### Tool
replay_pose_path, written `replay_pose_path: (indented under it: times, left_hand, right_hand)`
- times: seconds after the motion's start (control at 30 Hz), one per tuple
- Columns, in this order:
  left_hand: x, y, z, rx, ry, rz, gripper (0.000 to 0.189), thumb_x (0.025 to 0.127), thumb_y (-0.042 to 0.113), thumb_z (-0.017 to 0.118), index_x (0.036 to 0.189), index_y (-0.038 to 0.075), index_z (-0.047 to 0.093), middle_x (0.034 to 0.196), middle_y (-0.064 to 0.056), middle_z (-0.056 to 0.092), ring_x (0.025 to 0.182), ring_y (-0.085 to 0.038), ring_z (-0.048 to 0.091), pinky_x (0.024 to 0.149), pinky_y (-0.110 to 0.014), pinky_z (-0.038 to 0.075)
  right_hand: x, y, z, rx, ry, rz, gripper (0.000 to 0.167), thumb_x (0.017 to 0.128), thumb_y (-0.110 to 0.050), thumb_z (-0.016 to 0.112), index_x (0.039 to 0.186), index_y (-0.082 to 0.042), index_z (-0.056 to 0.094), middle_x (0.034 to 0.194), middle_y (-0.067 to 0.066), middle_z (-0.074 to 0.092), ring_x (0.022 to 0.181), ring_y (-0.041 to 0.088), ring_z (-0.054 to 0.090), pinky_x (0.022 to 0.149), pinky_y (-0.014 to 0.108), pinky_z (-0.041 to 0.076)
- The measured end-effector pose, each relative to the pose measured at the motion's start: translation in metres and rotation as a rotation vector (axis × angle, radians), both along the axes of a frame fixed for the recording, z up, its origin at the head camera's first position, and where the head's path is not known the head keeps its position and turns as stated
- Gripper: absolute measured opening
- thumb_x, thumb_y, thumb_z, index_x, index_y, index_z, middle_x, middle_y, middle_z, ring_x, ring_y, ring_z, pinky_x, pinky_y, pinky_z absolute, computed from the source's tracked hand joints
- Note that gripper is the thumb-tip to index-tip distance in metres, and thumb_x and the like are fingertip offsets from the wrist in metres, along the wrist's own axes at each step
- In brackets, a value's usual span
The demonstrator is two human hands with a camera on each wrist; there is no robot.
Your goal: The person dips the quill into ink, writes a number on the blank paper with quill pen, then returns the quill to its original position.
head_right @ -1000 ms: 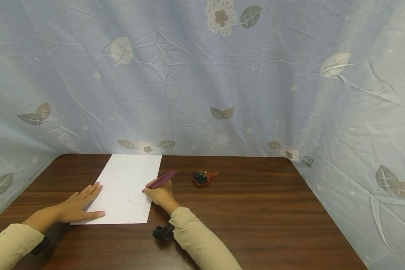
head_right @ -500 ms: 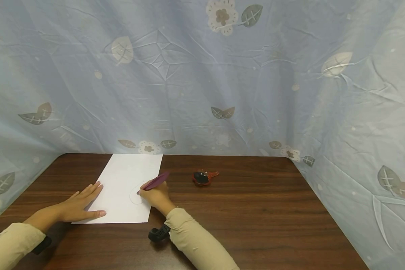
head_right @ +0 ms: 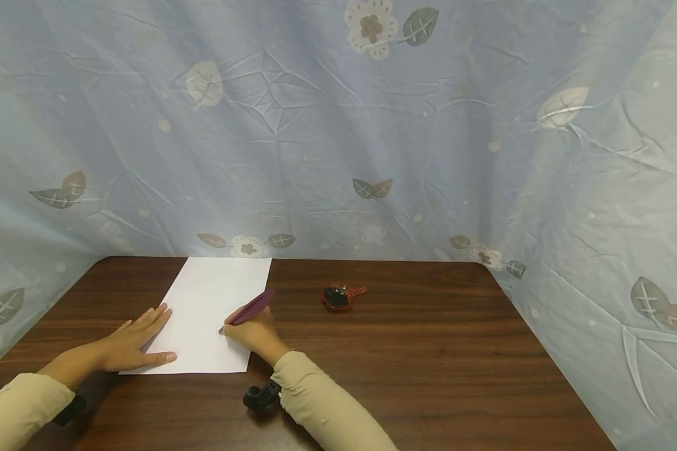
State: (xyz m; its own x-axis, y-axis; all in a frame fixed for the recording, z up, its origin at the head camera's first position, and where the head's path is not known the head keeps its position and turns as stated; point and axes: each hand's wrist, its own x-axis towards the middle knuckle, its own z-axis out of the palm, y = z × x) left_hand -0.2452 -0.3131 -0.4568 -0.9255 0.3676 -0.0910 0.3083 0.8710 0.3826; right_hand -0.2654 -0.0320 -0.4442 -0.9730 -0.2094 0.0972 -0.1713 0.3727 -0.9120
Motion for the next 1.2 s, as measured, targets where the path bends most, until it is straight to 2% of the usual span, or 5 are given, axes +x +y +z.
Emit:
replay_pose_path:
  times: [0.2,0.57,0.8,0.97,1.2]
  left_hand:
    - [0.0,0.001,0.0,-0.001,0.003,0.001,0.104,0.082,0.062,0.062,0.148,-0.007,0.019,0.156,-0.029,0.01,0.14,-0.053,0.008,0.103,-0.074,0.003]
    - [0.0,0.002,0.0,0.01,-0.003,-0.01,0.102,0.083,0.058,0.062,0.149,-0.005,0.018,0.156,-0.028,0.01,0.14,-0.053,0.008,0.103,-0.074,0.004]
    - [0.002,0.004,0.005,0.035,-0.006,-0.02,0.1,0.083,0.055,0.064,0.148,-0.006,0.02,0.155,-0.03,0.011,0.139,-0.054,0.007,0.102,-0.075,0.004]
    - [0.004,0.008,0.012,0.016,-0.026,-0.014,0.101,0.082,0.054,0.065,0.147,-0.009,0.02,0.154,-0.032,0.011,0.138,-0.055,0.008,0.102,-0.075,0.005]
    - [0.008,0.009,0.017,0.007,-0.036,-0.012,0.099,0.084,0.052,0.065,0.148,-0.008,0.02,0.154,-0.032,0.012,0.138,-0.055,0.009,0.102,-0.075,0.005]
  right_hand:
    - [0.002,-0.001,0.001,-0.031,-0.013,0.054,0.007,0.074,-0.006,0.076,0.081,-0.006,0.076,0.074,-0.005,0.07,0.06,-0.001,0.052,0.057,0.014,0.046]
    - [0.001,0.0,-0.001,-0.081,0.017,0.054,0.008,0.073,-0.005,0.075,0.081,-0.005,0.076,0.075,-0.002,0.071,0.06,-0.002,0.053,0.058,0.014,0.046]
    - [-0.004,0.003,0.004,-0.128,-0.013,0.042,0.012,0.075,-0.005,0.074,0.086,-0.003,0.074,0.079,0.001,0.07,0.064,0.001,0.054,0.061,0.016,0.047]
    - [-0.01,0.007,0.01,-0.19,-0.055,0.039,0.011,0.078,-0.005,0.074,0.089,-0.001,0.074,0.08,0.004,0.071,0.067,0.006,0.064,0.064,0.019,0.054]
    - [-0.019,0.019,0.022,-0.217,-0.044,0.026,0.011,0.079,-0.004,0.073,0.09,-0.001,0.073,0.081,0.009,0.072,0.07,0.015,0.071,0.065,0.025,0.057]
